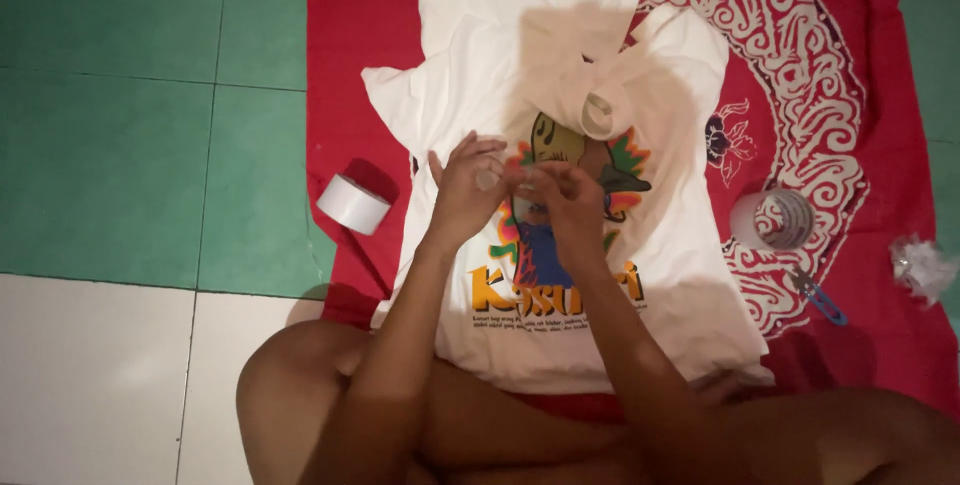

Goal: The person uses adhesive tape to remove debris or excess ink from a printed design on a t-shirt.

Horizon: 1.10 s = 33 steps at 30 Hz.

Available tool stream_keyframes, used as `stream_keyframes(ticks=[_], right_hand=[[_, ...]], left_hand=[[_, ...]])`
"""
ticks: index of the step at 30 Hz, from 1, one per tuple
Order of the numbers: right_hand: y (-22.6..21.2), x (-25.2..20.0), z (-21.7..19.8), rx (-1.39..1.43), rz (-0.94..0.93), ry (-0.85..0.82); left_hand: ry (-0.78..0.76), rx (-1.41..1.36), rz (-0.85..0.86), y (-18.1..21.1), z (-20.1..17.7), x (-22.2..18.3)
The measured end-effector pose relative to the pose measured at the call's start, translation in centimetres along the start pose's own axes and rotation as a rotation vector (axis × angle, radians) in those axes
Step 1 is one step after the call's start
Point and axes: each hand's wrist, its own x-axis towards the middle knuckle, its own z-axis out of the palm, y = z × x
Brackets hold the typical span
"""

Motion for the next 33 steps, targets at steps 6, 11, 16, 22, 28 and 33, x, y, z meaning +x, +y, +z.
stream_keyframes(ticks=[6, 11, 16, 22, 28, 33], right_hand=[[-0.3, 1.3, -1.4, -0.279, -0.120, 0.041], [3.2, 3.8, -2.6, -0.411, -0.276, 0.056], [3.5, 4.7, -2.6, -0.470, -0.228, 0.127], [3.0, 4.3, -2.4, -0.513, -0.295, 0.080], [2.2, 3.7, -1.8, -0.762, -0.467, 0.062], [3.1, 4.5, -1.1, -1.194, -0.634, 0.260]], left_hand=[[0.218, 0.051, 0.138, -1.8, 1.8, 0.3], [0.269, 0.201, 0.083, -6.4, 4.5, 1.7], [0.234, 0.259, 0.045, -1.2, 2.2, 1.0], [0.200, 0.428, 0.075, -1.1, 2.5, 0.8], [0.240, 0.473, 0.052, -1.9, 3.2, 0.9], [0.291, 0.339, 0.148, -1.6, 2.7, 0.8]])
